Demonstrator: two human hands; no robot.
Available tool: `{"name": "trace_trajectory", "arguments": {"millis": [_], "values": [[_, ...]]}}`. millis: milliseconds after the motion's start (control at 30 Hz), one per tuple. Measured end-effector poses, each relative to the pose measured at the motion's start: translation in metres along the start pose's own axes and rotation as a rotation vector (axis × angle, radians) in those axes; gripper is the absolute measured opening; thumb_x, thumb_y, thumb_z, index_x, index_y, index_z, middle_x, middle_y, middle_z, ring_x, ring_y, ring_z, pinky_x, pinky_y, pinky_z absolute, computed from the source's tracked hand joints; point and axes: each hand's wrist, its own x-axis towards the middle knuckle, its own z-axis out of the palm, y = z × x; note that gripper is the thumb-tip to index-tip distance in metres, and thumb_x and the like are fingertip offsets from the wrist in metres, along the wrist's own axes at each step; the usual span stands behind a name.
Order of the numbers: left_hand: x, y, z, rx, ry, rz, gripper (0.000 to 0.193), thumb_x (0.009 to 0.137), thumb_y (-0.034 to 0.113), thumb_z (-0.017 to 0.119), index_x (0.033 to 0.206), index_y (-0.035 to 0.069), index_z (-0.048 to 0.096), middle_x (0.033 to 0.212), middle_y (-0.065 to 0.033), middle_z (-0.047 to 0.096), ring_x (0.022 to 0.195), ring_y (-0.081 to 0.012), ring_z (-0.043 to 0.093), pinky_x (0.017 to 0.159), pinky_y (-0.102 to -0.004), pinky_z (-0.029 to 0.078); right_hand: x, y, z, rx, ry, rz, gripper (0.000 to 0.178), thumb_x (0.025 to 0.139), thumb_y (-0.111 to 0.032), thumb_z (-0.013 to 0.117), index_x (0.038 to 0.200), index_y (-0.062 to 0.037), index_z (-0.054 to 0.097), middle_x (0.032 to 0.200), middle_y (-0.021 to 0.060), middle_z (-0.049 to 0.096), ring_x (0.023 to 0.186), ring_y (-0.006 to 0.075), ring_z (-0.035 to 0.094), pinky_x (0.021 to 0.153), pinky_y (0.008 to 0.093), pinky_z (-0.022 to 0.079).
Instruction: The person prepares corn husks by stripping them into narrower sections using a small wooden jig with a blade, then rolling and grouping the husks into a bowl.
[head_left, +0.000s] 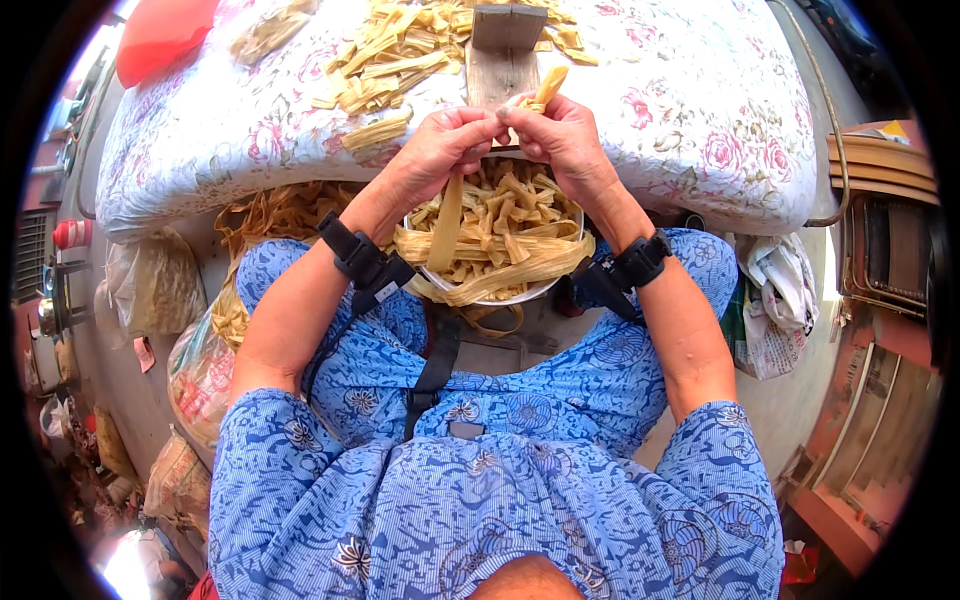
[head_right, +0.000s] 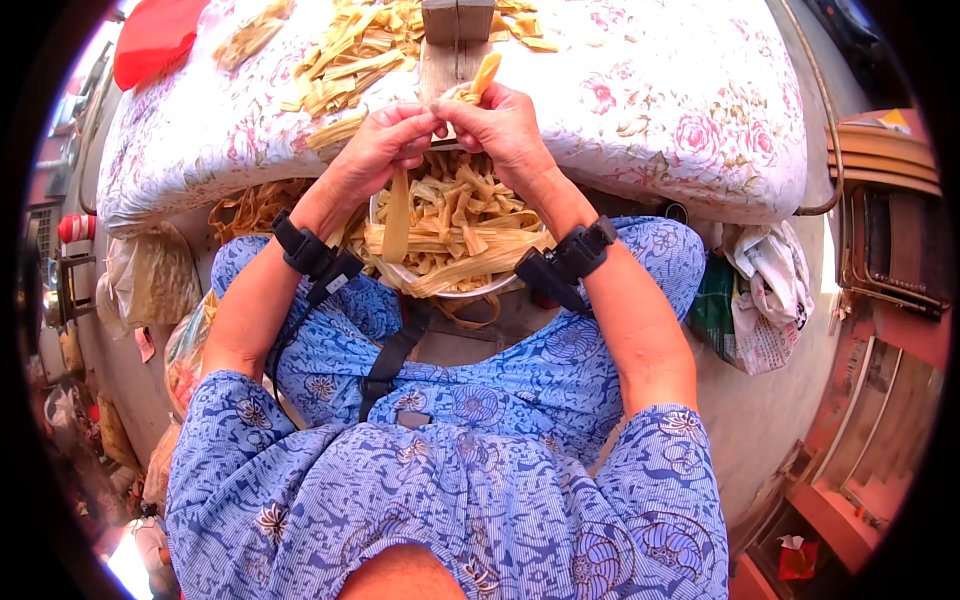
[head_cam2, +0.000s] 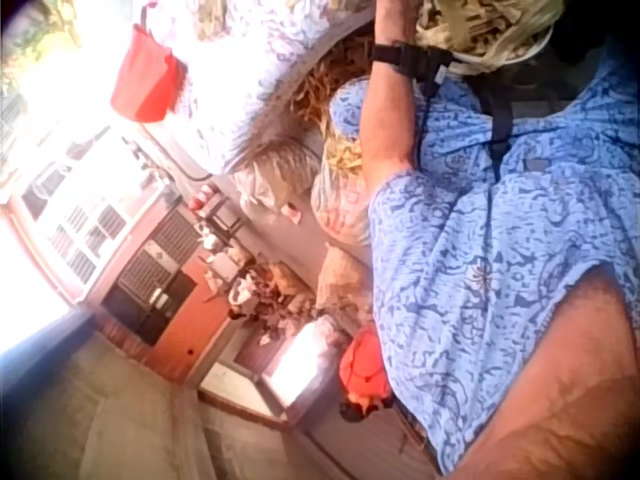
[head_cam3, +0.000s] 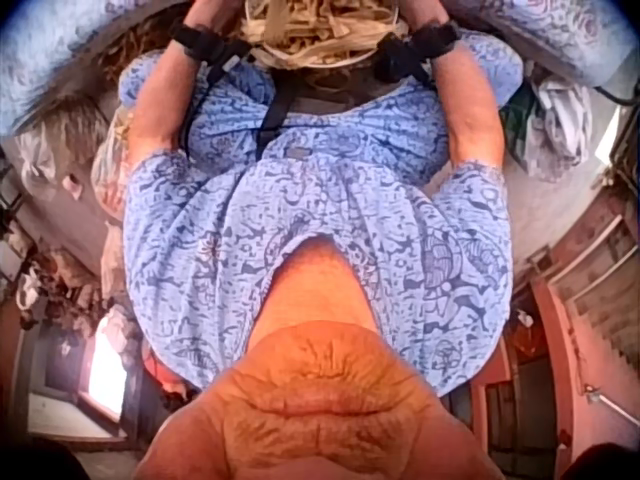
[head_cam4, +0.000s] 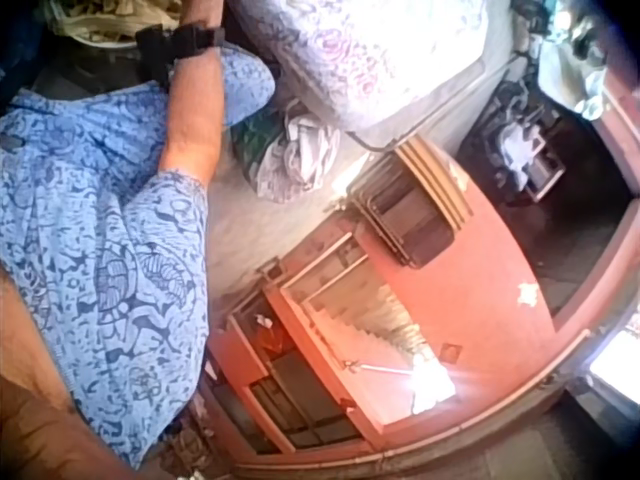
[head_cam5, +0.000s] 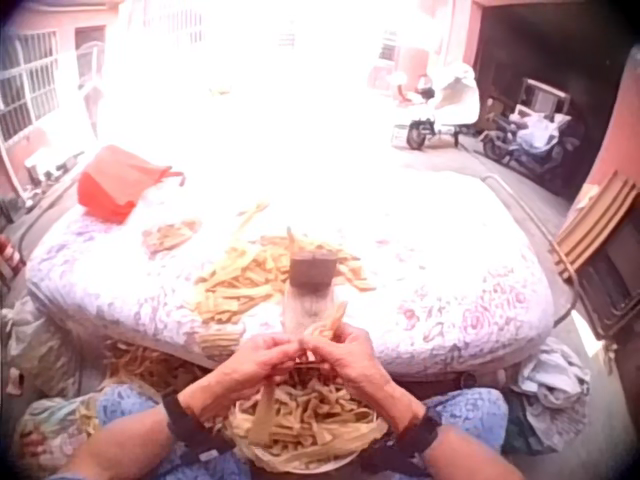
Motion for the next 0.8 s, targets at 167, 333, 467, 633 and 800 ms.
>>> {"name": "trace_trajectory", "arguments": {"millis": [167, 333, 467, 633, 800], "values": [[0.000, 0.011, -0.001, 0.074, 0.012, 0.050, 0.017, 0.084, 0.022, 0.059, 0.079, 0.006, 0.062, 0.061, 0.0073, 0.048, 0.049, -0.0007, 0.034, 0.044, -0.0158, 0.027, 0.000, -0.019, -0.012, 0.138, 0.093, 0.008, 0.007, 0.076, -0.006, 0.065, 0.074, -0.0018, 0.059, 0.060, -0.0040, 0.047, 0.047, 0.0012, 0.035, 0.041, 0.0164, 0.027], [0.023, 0.036, -0.016, 0.636, 0.144, 0.252, 0.016, 0.085, 0.019, 0.057, 0.084, 0.004, 0.063, 0.062, 0.0047, 0.051, 0.055, -0.0023, 0.042, 0.050, -0.0171, 0.036, 0.034, -0.021, -0.027, -0.013, 0.213, -0.119, 0.011, 0.078, -0.011, 0.066, 0.075, -0.0024, 0.060, 0.061, -0.0010, 0.054, 0.048, 0.0036, 0.046, 0.044, 0.0151, 0.037], [0.056, 0.037, -0.036, 0.760, 0.269, 0.426, 0.017, 0.084, 0.016, 0.058, 0.084, 0.000, 0.063, 0.068, -0.0008, 0.059, 0.061, -0.0061, 0.048, 0.057, -0.0215, 0.041, 0.066, -0.006, -0.027, -0.085, 0.285, -0.185, 0.014, 0.077, -0.014, 0.067, 0.075, -0.0021, 0.060, 0.062, 0.0013, 0.058, 0.050, 0.0049, 0.052, 0.045, 0.0161, 0.039], [0.079, 0.013, -0.052, 0.868, 0.405, 0.407, 0.017, 0.084, 0.016, 0.057, 0.083, -0.001, 0.062, 0.069, 0.0022, 0.059, 0.063, -0.0041, 0.048, 0.055, -0.0207, 0.040, 0.081, 0.020, -0.033, -0.323, 0.403, -0.183, 0.016, 0.078, -0.015, 0.065, 0.072, -0.0013, 0.060, 0.058, 0.0015, 0.058, 0.045, 0.0054, 0.051, 0.041, 0.0178, 0.039], [0.047, 0.021, -0.046, 0.598, 0.315, 0.314, 0.018, 0.086, 0.019, 0.055, 0.085, 0.003, 0.062, 0.061, 0.0059, 0.049, 0.055, -0.0018, 0.040, 0.050, -0.0176, 0.033, 0.047, -0.002, -0.027, -0.514, 0.210, -0.117, 0.020, 0.081, -0.018, 0.062, 0.071, -0.0015, 0.060, 0.054, -0.0006, 0.054, 0.045, 0.0034, 0.047, 0.041, 0.0166, 0.037]]}}
